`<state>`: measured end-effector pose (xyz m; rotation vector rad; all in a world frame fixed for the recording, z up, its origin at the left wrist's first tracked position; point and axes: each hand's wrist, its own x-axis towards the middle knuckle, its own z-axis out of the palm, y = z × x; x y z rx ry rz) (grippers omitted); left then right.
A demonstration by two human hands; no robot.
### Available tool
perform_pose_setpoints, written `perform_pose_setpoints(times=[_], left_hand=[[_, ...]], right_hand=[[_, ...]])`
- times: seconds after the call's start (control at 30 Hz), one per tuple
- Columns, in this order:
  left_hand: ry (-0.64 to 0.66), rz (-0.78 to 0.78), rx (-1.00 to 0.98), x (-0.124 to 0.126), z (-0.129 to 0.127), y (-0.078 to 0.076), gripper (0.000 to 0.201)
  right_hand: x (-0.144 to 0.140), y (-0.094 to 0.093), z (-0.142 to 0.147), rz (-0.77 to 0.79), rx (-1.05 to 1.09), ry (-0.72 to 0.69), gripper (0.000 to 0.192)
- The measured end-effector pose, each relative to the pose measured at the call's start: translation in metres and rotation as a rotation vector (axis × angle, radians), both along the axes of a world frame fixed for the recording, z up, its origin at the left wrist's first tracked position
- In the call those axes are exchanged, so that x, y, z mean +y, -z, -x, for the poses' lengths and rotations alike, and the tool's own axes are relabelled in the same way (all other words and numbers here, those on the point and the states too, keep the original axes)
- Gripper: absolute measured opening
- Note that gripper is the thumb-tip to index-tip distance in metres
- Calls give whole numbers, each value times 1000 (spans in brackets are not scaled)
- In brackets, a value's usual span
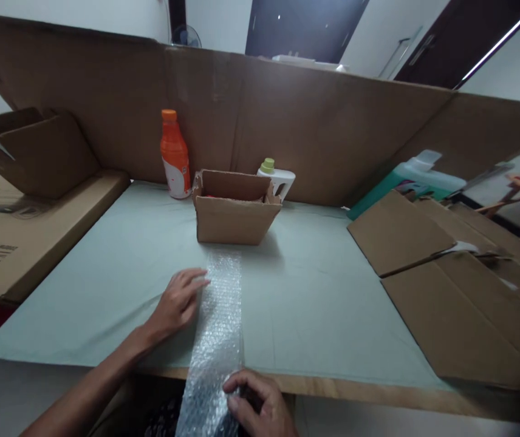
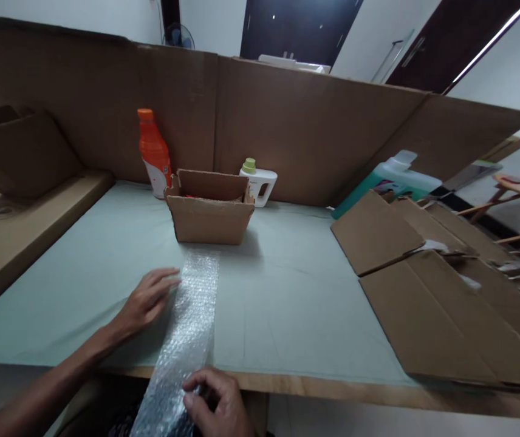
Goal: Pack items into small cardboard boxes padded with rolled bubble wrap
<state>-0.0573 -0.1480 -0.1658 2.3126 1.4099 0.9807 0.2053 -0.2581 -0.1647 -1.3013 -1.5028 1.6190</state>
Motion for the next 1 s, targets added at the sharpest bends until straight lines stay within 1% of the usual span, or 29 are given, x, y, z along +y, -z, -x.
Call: perform_pose_setpoints(times=[0.07,0.1,0.17,0.2,0.23,0.27,0.33,0.37,0.43,0.47,0.5,0.57,0.6,0.63,0.67,0.7,0.77,0.83,0.87,0.93,1.0], left_hand=[[141,170,-110,-43,21,-4,54],[177,262,-152,-61,27,-7,58],[185,411,-219,-85,24,-12,68],[155,464,-248,-90,17,-13,74],[110,496,-279,-91,8,-13,75],[54,516,-308,-86,-3,-11,71],[-93,547,-321,-69,-23,-3,58],[-170,556,-296,-58,-31,2,54],[-279,570,-197,-40,-41,11,56],[-308,571,-140,-33,-43,14,60],[-321,567,-91,-29,-44,17,63],[-310,555,-32,-26,-42,21,67],[-302,547,-15,-26,-41,22,68],[-296,539,-6,-26,-40,23,68],[-290,535,-2,-27,-40,24,67],[-289,533,-2,-28,-40,24,67],[-304,504,-16,-31,-39,23,67],[-318,399,-54,-37,-37,20,64],[-302,327,-81,-42,-35,18,63],[-197,219,-129,-55,-31,13,63],[-68,209,-151,-69,-28,10,63]], right_hand=[[10,-10,2,92,164,116,26],[17,-14,4,150,252,172,29],[33,-19,10,251,399,261,33],[40,-21,14,286,450,278,35],[48,-21,18,309,485,276,37],[54,-20,21,320,506,275,40],[61,-16,26,304,516,298,50],[62,-13,27,276,502,323,58],[61,-6,24,165,412,362,68],[59,-2,21,75,328,360,66],[57,1,17,-40,218,339,58],[54,5,11,-326,-26,250,37],[54,6,9,-477,-138,192,31],[55,7,8,-615,-236,131,29],[56,8,9,-727,-323,68,33],[59,10,10,-807,-399,3,38],[65,13,13,-893,-528,-110,46],[71,15,16,-945,-604,-176,41],[73,15,17,-963,-614,-188,38],[77,13,17,-965,-591,-192,33],[79,8,17,-901,-547,-214,29]])
